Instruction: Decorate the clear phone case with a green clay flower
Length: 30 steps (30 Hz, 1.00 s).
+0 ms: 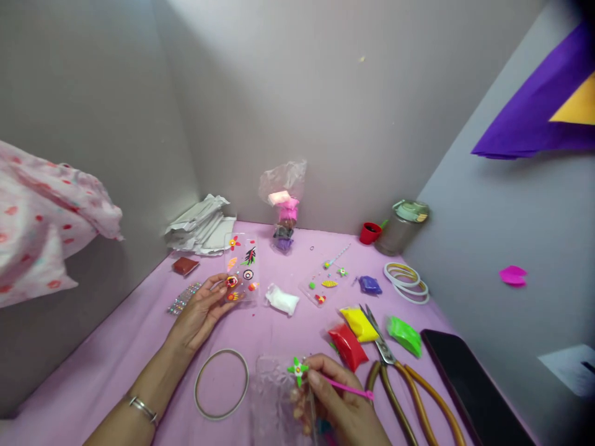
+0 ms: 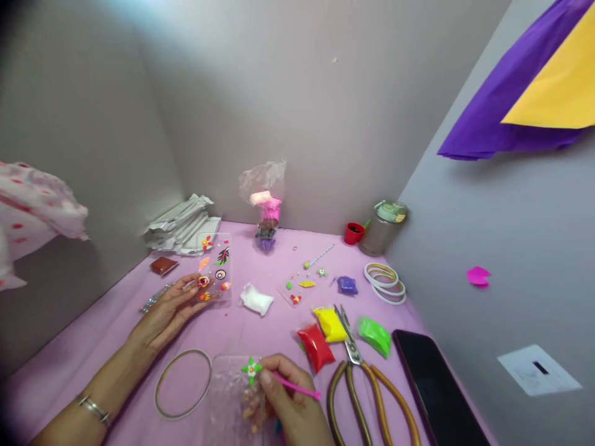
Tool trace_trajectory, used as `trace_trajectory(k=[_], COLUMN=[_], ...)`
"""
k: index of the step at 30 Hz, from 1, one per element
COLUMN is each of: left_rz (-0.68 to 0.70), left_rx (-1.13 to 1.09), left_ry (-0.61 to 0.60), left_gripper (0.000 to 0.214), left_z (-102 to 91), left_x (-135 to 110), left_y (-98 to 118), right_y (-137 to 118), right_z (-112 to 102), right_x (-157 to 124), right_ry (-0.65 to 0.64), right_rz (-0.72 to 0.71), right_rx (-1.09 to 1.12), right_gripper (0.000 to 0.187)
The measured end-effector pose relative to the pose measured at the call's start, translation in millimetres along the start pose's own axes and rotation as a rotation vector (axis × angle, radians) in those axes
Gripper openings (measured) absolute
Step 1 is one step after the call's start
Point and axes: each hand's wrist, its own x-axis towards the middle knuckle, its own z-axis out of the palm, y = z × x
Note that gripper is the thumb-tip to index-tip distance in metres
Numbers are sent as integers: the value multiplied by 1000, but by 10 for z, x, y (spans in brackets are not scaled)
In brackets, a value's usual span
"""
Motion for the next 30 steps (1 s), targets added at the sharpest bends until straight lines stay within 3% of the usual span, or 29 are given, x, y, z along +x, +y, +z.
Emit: trace_trajectory(k=[30], left_rz=[-50], left_rx=[-37], left_ry=[-27], left_gripper=[22], left_z=[-24], left_x=[1], left_y=[-33], right_y=[-85], right_z=[37], right_x=[-29], right_ry=[-47], right_rz=[28], right_rx=[17], right_gripper=[48])
